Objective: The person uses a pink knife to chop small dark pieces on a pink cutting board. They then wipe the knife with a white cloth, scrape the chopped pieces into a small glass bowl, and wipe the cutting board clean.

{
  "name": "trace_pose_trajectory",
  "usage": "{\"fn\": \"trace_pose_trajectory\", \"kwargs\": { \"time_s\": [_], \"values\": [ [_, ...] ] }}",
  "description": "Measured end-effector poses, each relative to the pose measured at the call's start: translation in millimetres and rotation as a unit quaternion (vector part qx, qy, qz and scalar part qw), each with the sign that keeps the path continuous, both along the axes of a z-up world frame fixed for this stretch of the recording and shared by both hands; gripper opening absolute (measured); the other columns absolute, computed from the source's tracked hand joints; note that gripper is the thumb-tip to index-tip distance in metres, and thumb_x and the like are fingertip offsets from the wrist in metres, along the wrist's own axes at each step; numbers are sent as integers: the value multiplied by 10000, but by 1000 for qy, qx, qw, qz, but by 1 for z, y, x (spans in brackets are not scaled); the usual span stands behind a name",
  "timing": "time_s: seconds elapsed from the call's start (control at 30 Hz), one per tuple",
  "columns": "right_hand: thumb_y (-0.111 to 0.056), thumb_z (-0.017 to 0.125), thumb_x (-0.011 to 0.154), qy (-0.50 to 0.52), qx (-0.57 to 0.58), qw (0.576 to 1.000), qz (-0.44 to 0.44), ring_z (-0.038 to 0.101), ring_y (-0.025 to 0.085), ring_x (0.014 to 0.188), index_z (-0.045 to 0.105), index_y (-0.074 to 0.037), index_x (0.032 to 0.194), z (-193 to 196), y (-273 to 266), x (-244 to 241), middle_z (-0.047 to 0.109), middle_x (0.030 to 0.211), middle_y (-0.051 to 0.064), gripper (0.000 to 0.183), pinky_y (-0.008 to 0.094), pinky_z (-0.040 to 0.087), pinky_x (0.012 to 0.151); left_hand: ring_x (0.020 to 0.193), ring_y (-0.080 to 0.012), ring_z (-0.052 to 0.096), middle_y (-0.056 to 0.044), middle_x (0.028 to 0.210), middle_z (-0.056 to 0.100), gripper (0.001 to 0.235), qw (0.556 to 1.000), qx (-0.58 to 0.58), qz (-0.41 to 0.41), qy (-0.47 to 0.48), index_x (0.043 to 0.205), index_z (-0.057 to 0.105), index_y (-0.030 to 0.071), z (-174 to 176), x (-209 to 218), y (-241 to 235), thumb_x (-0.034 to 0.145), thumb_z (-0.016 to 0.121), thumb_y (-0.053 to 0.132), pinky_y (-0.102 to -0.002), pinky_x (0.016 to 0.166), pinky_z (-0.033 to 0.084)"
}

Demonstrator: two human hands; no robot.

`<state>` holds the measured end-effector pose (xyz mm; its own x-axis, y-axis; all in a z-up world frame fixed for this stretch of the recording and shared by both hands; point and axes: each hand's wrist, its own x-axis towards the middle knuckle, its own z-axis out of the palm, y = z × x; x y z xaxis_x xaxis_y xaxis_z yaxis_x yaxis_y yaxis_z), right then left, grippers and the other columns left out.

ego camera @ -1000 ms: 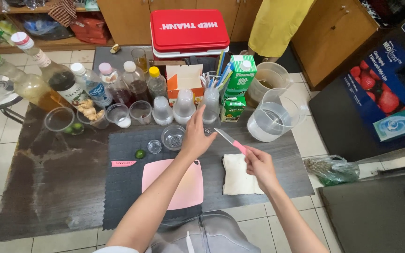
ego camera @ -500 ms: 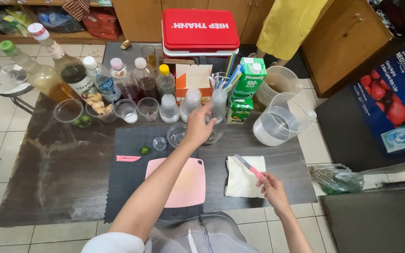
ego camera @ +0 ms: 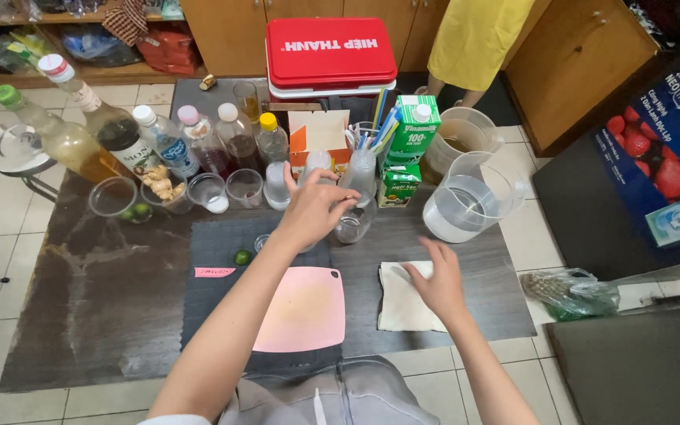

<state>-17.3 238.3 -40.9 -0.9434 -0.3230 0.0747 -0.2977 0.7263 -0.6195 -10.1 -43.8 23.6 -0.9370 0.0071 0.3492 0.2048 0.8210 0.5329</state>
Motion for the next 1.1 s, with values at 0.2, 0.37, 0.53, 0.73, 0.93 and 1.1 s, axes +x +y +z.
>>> {"fn": "trace_pose_trajectory", "kwargs": {
  "time_s": [0.2, 0.37, 0.53, 0.73, 0.93, 1.1],
  "values": [
    [-208, 858, 801, -20, -99, 993, 65, 380, 468, 1435, 364, -39, 1553, 31, -54, -18, 461, 1444, 288, 915, 593, 329, 1188, 1185, -191, 587, 27, 896, 792, 119, 996, -43, -62, 48, 993, 803, 279, 26, 10, 0, 883, 793, 235, -742, 1131, 24],
    [-233, 938, 686, 7, -109, 988, 111, 338, 495, 1437, 199, -8, 1594, 5, -75, -40, 405, 1499, 312, 1191, 602, 275, 1218, 1153, -161, 585, 74, 902, 784, 102, 990, -91, -100, 41, 944, 792, 311, 31, 19, 2, 872, 782, 239, -731, 1133, 106],
    [-230, 965, 627, -38, -120, 984, 129, 280, 450, 1482, 71, -33, 1622, -10, -90, -62, 336, 1586, 256, 1352, 555, 208, 1266, 1089, -140, 588, 139, 909, 775, 146, 983, -128, -129, 11, 887, 777, 376, 30, 27, -2, 857, 777, 233, -707, 1121, 155],
    [-317, 988, 578, -151, -133, 971, 130, 256, 376, 1528, 15, -173, 1644, 5, -109, -58, 318, 1619, 187, 1451, 520, 174, 1297, 1058, -140, 582, 144, 911, 771, 169, 978, -159, -133, -15, 921, 787, 355, 16, 25, -17, 851, 777, 202, -704, 1116, 168],
    [-258, 984, 561, -86, -197, 970, 115, 507, 359, 1376, 400, -167, 1516, -39, -106, -48, 574, 1442, 115, 1123, 503, 400, 1169, 948, -134, 643, 85, 907, 783, 128, 999, -19, 0, 34, 1012, 782, 312, -9, 33, -16, 939, 717, 229, -569, 1072, 272],
    [-203, 973, 549, -53, -220, 969, 104, 545, 332, 1337, 435, -190, 1470, -48, -103, -22, 578, 1423, 82, 1066, 482, 427, 1154, 880, -93, 647, 142, 875, 776, 103, 996, 0, 65, 56, 1017, 774, 340, -53, 40, -9, 956, 690, 348, -437, 951, 323]
  ]
}}
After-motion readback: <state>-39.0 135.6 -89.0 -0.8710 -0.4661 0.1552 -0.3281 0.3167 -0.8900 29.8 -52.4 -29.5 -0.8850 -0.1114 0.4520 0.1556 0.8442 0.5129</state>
